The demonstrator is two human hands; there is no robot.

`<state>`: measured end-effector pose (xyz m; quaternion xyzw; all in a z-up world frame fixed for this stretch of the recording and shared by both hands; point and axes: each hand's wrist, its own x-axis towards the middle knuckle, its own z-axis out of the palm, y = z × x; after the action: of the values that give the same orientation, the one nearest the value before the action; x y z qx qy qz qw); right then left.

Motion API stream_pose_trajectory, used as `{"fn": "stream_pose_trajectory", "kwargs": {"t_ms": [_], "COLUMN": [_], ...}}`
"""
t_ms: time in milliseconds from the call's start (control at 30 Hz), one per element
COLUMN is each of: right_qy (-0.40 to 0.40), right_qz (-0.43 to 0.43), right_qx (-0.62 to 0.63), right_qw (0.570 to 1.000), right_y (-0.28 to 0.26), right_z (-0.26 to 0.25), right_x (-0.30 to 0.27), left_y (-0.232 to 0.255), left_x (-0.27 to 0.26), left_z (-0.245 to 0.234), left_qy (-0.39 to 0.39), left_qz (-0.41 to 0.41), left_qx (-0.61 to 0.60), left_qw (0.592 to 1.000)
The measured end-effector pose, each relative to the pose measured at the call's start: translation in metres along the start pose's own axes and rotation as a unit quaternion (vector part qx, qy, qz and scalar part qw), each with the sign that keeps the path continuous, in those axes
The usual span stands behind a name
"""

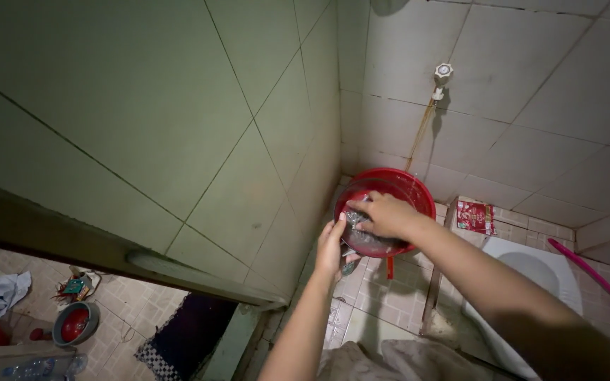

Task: Washing dried fish in a red basin under a faucet in a washroom.

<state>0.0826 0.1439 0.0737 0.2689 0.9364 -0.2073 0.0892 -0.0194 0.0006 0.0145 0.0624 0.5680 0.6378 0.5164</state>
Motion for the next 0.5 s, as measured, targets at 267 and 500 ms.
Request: {"fn": "stream_pose_trajectory", "kwargs": {"t_ms": [267, 500], "right_qy": [-0.061, 0.021], "right_qz": [-0.078, -0.149], "right_qx": [-0.087, 0.016], "right_qw": [0.991, 0.988], "right_y": [0.0, 0.064], "right_z": [0.012, 0.027], "right_x": [-0.022, -0.001], "left_y": [-0.008, -0.045], "left_x": [-0.008, 0.002], "left_z": [0.013, 0.024], "left_qy": [0.024, 0.002], "left_qz": [-0.003, 0.011], "left_qx": [-0.007, -0.039], "left_qw": [1.0, 0.999]}}
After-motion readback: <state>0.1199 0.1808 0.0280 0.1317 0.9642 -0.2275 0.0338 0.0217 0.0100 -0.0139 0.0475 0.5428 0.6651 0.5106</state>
